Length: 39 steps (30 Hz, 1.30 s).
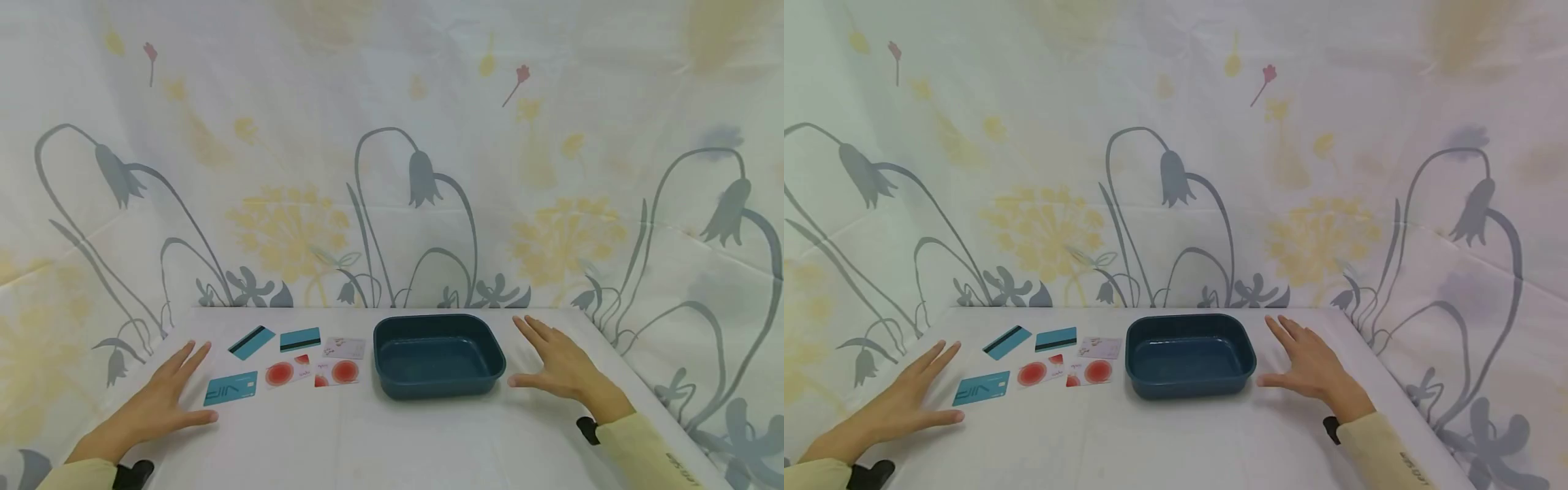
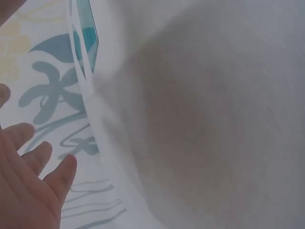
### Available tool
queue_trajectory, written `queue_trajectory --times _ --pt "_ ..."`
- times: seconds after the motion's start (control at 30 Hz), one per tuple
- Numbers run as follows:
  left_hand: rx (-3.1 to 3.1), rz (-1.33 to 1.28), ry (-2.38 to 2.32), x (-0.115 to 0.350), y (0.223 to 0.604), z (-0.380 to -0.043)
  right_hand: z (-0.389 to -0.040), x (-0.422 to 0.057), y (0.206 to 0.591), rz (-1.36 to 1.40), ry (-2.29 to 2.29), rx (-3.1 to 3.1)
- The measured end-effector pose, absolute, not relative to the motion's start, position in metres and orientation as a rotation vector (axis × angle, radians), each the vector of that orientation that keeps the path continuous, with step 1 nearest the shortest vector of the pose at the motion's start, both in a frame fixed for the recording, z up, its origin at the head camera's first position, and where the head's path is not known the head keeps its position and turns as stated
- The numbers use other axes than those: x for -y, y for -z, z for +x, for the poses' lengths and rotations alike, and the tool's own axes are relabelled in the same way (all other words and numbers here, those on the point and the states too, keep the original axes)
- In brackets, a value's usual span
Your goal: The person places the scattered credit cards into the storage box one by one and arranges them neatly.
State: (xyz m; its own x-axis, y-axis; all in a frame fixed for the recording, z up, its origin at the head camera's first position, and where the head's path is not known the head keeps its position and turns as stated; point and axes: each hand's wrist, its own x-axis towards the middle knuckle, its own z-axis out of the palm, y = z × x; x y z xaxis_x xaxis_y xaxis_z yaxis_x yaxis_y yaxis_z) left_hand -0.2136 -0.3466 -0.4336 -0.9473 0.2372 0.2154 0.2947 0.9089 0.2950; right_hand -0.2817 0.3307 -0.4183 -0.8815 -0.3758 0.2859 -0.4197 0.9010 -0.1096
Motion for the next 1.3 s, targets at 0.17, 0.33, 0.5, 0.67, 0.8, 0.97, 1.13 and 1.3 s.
queue_trajectory --times 0.17,0.33,0.5,0.67,0.8,0.97,1.13,1.3 --pt "2.922 -0.428 0.526 0.341 0.433 -0.219 -0.279 -0.319 0.418 0.590 -0.313 2.826" --pt "2.959 -0.451 0.573 0.335 0.432 -0.226 -0.278 -0.312 0.416 0.595 -0.372 2.820" --pt "2.980 -0.470 0.585 0.331 0.431 -0.231 -0.276 -0.306 0.418 0.604 -0.456 2.834" --pt "3.022 -0.483 0.561 0.329 0.430 -0.237 -0.273 -0.301 0.421 0.584 -0.554 2.861" --pt "3.056 -0.493 0.575 0.327 0.431 -0.241 -0.270 -0.297 0.422 0.569 -0.612 2.883" --pt "3.086 -0.488 0.580 0.326 0.432 -0.243 -0.270 -0.292 0.424 0.573 -0.656 2.890" --pt "3.114 -0.466 0.579 0.324 0.433 -0.244 -0.271 -0.290 0.427 0.583 -0.689 2.891" --pt "3.119 -0.484 0.550 0.323 0.432 -0.247 -0.273 -0.288 0.431 0.592 -0.745 2.890"
